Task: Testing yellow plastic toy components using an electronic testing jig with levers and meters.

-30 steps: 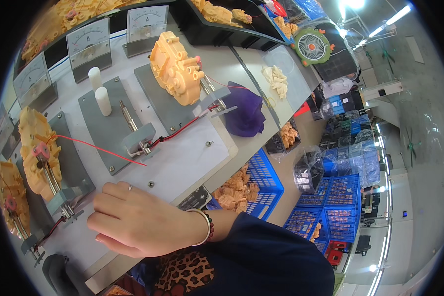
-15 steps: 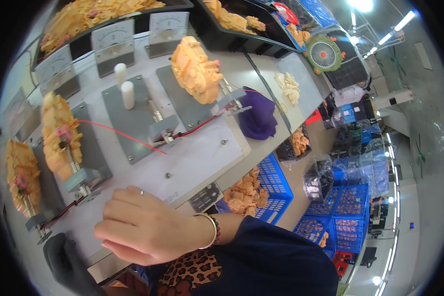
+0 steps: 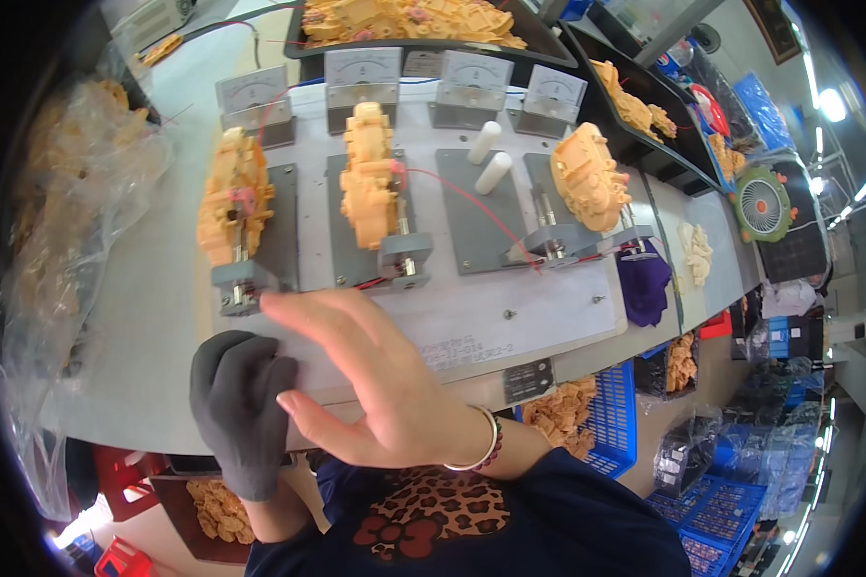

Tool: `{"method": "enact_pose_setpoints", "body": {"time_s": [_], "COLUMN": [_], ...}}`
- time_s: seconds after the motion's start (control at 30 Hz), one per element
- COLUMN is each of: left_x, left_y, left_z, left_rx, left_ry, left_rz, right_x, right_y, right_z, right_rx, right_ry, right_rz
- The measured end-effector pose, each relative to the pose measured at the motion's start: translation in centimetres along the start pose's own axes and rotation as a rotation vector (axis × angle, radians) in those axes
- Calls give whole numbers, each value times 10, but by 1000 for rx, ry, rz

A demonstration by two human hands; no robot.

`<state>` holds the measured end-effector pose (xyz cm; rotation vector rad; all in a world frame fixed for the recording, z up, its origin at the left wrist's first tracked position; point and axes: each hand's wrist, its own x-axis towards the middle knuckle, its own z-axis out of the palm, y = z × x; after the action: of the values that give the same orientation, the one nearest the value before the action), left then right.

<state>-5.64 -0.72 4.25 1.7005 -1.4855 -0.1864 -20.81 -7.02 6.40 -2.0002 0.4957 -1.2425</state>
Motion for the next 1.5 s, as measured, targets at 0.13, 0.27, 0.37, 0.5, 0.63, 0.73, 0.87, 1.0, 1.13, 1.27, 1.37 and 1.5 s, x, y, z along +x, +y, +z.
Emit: {"method": "enact_pose_setpoints", "body": {"time_s": [0.13, 0.27, 0.37, 0.5, 0.63, 0.73, 0.87, 1.0, 1.13, 1.27, 1.37, 1.5], "left_x": [5, 27, 65, 116, 116, 21, -79, -265, -289, -195, -36, 40], "left_y": [0, 0, 3, 6, 45, -151, -127, -225, -289, -262, -65, 49], "left_z": [-9, -33, -45, -39, -63, -222, -190, -93, -24, -32, -98, -108], "left_rx": [-21, 9, -120, 207, 81, -127, -739, -864, -863, -354, -523, -530], "left_ry": [-53, 3, 5, -320, 10, -310, -952, -23, 120, -1014, -1416, -854], "left_rz": [57, 30, 44, 189, 324, 408, 734, -1152, -1277, -1163, -296, 458], "right_x": [5, 6, 3, 4, -6, -20, -55, -56, -42, -36, -28, -26], "right_y": [3, 11, 11, 9, 22, 5, -5, -8, 2, 11, 10, 11], "right_z": [6, 16, 19, 26, 17, 6, -49, -82, -76, -57, -45, -44], "right_rx": [52, 124, 115, 71, 12, 21, -61, -331, -372, -269, 5, 101], "right_ry": [-68, -31, -141, -114, -14, 20, 157, 35, -20, 123, 345, 227], "right_rz": [103, 37, 22, -65, -25, 18, 78, 122, 118, 208, 191, 103]}}
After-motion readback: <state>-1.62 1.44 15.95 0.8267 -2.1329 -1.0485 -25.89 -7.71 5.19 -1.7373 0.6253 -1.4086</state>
